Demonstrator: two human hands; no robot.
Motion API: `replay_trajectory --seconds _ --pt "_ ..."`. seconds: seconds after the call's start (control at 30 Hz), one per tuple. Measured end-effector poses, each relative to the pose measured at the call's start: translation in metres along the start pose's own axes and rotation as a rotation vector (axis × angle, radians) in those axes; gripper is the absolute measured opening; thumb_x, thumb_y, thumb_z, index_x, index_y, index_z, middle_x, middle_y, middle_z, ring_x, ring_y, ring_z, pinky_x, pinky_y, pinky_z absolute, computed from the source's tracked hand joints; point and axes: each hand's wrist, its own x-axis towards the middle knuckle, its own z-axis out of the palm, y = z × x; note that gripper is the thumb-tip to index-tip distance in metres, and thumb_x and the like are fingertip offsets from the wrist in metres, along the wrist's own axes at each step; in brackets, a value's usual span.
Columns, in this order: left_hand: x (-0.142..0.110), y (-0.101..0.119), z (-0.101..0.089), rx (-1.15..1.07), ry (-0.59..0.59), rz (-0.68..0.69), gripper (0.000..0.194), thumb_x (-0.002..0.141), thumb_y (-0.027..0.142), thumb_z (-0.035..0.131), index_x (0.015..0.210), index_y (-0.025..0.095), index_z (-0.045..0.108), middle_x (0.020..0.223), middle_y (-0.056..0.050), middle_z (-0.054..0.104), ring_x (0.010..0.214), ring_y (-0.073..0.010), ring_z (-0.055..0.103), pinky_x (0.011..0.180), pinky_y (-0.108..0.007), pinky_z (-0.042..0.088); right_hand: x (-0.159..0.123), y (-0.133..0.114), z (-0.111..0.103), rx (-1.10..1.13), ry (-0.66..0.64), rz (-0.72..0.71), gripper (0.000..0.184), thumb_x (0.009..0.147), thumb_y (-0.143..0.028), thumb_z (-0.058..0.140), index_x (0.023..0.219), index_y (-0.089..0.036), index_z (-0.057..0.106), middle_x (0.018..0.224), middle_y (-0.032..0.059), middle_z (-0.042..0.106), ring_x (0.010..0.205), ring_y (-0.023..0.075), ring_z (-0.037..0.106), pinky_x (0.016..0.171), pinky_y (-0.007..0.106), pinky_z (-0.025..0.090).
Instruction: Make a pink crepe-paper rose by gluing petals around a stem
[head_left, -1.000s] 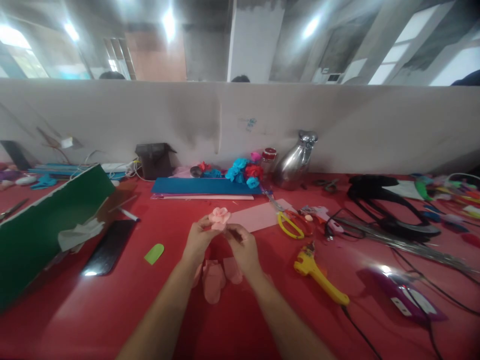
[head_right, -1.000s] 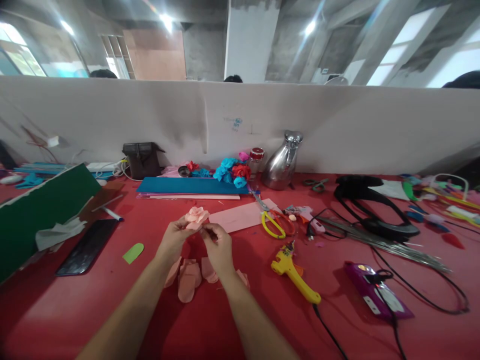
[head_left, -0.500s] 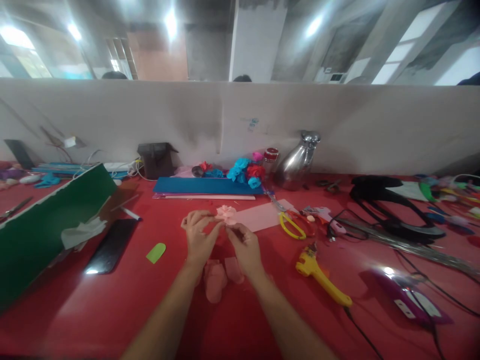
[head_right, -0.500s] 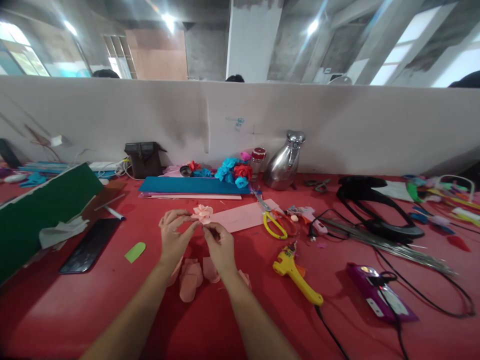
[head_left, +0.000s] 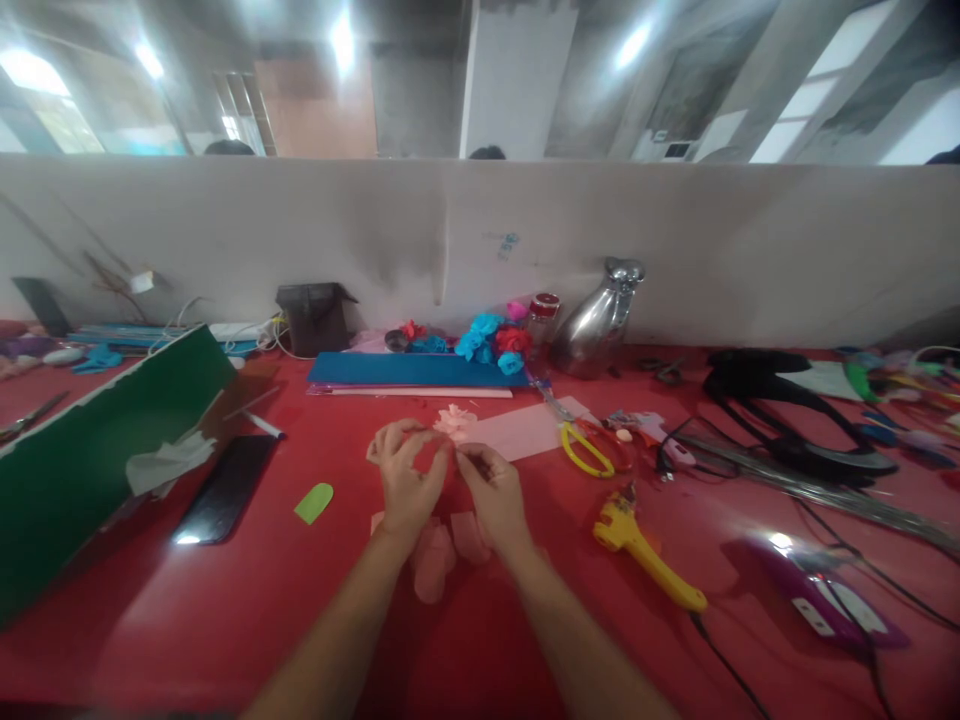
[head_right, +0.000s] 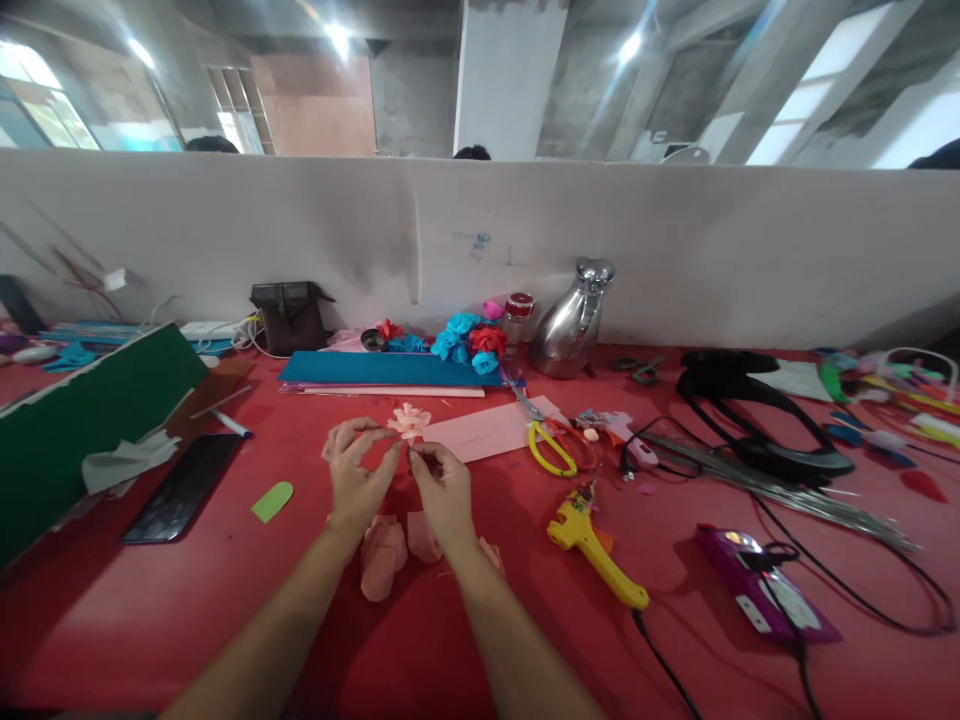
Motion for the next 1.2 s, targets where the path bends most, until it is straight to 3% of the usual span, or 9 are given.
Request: replay_trajectory --seconds 0.53,0.63,0.73,0.83,1.07,1.2 --pt "0.002 -0.007 0.002 -0.055 -0.001 0.02 0.01 0.079 0.025 0.057 0.082 0.022 0.066 0.098 -0.006 0.056 0.098 -0.0219 0.048 0.088 -0.038 0.035 -0.001 -0.003 0.0 -0.049 -0.023 -0.022 0.015 0.073 -0.033 0.063 0.079 -0.02 0.065 0.078 0.0023 0.067 0.071 0.0162 0.058 0.069 0.028 0.047" --pt "0.001 -0.006 0.002 -0.033 0.033 -0.079 0.012 0.078 0.03 0.058 0.08 0.022 0.067 0.098 -0.006 0.057 0.098 -0.0233 0.048 0.089 -0.041 0.035 -0.001 -0.004 0.0 -0.074 -0.007 -0.04 0.016 0.074 -0.035 0.063 0.08 -0.02 0.066 0.078 0.0026 0.067 0.072 0.0165 0.058 0.069 0.028 0.047" --pt "0.0 -0.008 0.005 -0.093 -0.063 -0.178 0.016 0.077 0.035 0.06 0.076 0.023 0.07 0.093 -0.006 0.06 0.097 -0.0236 0.049 0.087 -0.041 0.037 -0.001 -0.003 -0.001 -0.077 0.021 -0.042 0.019 0.075 -0.037 0.062 0.082 -0.019 0.065 0.079 0.0033 0.068 0.073 0.0171 0.059 0.069 0.028 0.047" --pt "-0.001 -0.011 0.009 -0.253 -0.216 -0.256 0.016 0.074 0.035 0.062 0.075 0.023 0.072 0.087 -0.005 0.064 0.094 -0.0221 0.053 0.087 -0.038 0.04 -0.001 -0.002 -0.002 -0.084 0.037 -0.049 0.02 0.076 -0.037 0.062 0.085 -0.019 0.065 0.081 0.0039 0.069 0.074 0.0177 0.061 0.07 0.029 0.047" --pt "-0.001 -0.001 0.009 -0.664 -0.293 -0.468 0.018 0.07 0.031 0.065 0.078 0.017 0.073 0.086 -0.006 0.069 0.092 -0.0211 0.059 0.085 -0.033 0.044 -0.004 -0.002 -0.001 -0.145 0.062 -0.118 0.016 0.076 -0.031 0.06 0.086 -0.02 0.066 0.085 0.005 0.07 0.078 0.0191 0.063 0.073 0.032 0.049" --pt "-0.003 0.002 0.01 -0.843 -0.367 -0.617 0.021 0.066 0.031 0.069 0.079 0.014 0.072 0.078 -0.005 0.07 0.08 -0.0186 0.062 0.08 -0.03 0.045 -0.005 -0.003 0.0 -0.179 0.041 -0.141 0.016 0.078 -0.03 0.058 0.087 -0.02 0.066 0.088 0.0052 0.07 0.081 0.0193 0.063 0.076 0.032 0.049"
